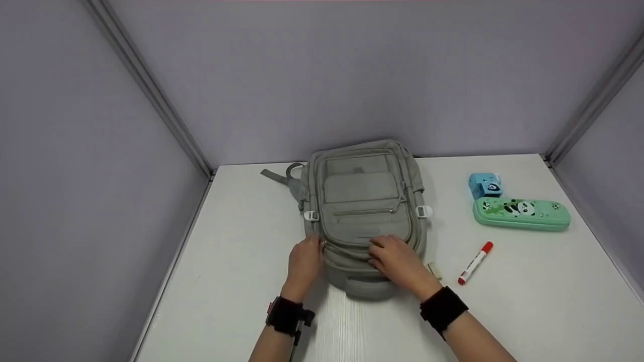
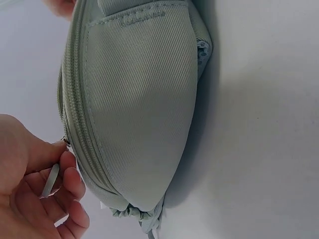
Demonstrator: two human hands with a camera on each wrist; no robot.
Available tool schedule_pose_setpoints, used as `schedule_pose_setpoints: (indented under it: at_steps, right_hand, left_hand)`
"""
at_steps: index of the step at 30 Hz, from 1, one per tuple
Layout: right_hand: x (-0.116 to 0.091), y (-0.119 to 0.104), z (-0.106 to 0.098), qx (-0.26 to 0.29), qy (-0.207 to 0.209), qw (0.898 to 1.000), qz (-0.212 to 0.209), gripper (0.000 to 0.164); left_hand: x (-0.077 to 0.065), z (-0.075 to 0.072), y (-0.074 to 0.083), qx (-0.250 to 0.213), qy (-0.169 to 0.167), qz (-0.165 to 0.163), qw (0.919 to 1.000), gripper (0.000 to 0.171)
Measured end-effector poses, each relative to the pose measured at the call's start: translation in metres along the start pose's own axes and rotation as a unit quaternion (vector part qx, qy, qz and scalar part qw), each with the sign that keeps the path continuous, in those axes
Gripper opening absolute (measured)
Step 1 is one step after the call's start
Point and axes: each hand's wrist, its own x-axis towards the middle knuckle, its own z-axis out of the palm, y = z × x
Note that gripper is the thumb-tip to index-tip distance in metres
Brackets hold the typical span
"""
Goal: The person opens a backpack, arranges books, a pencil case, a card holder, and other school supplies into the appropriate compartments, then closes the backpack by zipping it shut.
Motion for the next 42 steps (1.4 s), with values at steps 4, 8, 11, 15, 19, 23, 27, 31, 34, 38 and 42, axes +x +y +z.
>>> schedule_pose_setpoints:
  at_steps: [4, 8, 11, 15, 19, 23, 27, 31, 34, 38, 42]
  right_hand:
    - [0.006, -0.001, 0.0, 0.045, 0.02, 0.999, 0.023, 0.006]
    - [0.009, 0.0, -0.007, 0.101, 0.022, 0.993, 0.056, 0.008]
    - [0.01, 0.0, -0.013, 0.123, 0.016, 0.99, 0.066, 0.011]
    - [0.01, 0.0, -0.016, 0.134, 0.012, 0.988, 0.07, 0.008]
    - [0.009, -0.001, -0.018, 0.14, 0.013, 0.988, 0.068, 0.005]
    - [0.007, -0.001, -0.018, 0.136, 0.016, 0.988, 0.066, 0.006]
    - [0.007, 0.0, -0.018, 0.134, 0.014, 0.989, 0.066, 0.005]
    - [0.006, 0.0, -0.019, 0.136, 0.016, 0.989, 0.058, 0.012]
    - [0.007, -0.001, -0.021, 0.131, 0.028, 0.99, 0.054, 0.011]
    - [0.012, -0.001, -0.025, 0.125, 0.069, 0.988, 0.057, 0.007]
    - [0.017, 0.0, -0.028, 0.125, 0.112, 0.985, 0.042, 0.01]
  left_hand:
    - [0.0, -0.001, -0.001, -0.013, 0.014, 0.01, 0.9998, 0.01]
    - [0.004, 0.0, -0.004, -0.011, 0.04, 0.014, 0.999, 0.015]
    - [0.008, 0.0, -0.006, 0.001, 0.06, 0.012, 0.9981, 0.02]
    - [0.017, -0.001, -0.009, 0.028, 0.079, 0.017, 0.9964, 0.02]
    - [0.027, -0.002, -0.013, 0.057, 0.088, 0.028, 0.9941, 0.017]
    - [0.04, -0.001, -0.017, 0.075, 0.077, 0.04, 0.9934, 0.011]
    - [0.052, 0.001, -0.02, 0.086, 0.049, 0.043, 0.9942, 0.008]
    - [0.056, 0.0, -0.021, 0.097, 0.027, 0.039, 0.9942, 0.009]
    - [0.056, -0.001, -0.022, 0.095, 0.016, 0.035, 0.9948, 0.005]
    - [0.055, -0.002, -0.026, 0.08, 0.007, 0.03, 0.9963, 0.006]
    - [0.055, -0.002, -0.029, 0.069, 0.007, 0.025, 0.9973, 0.006]
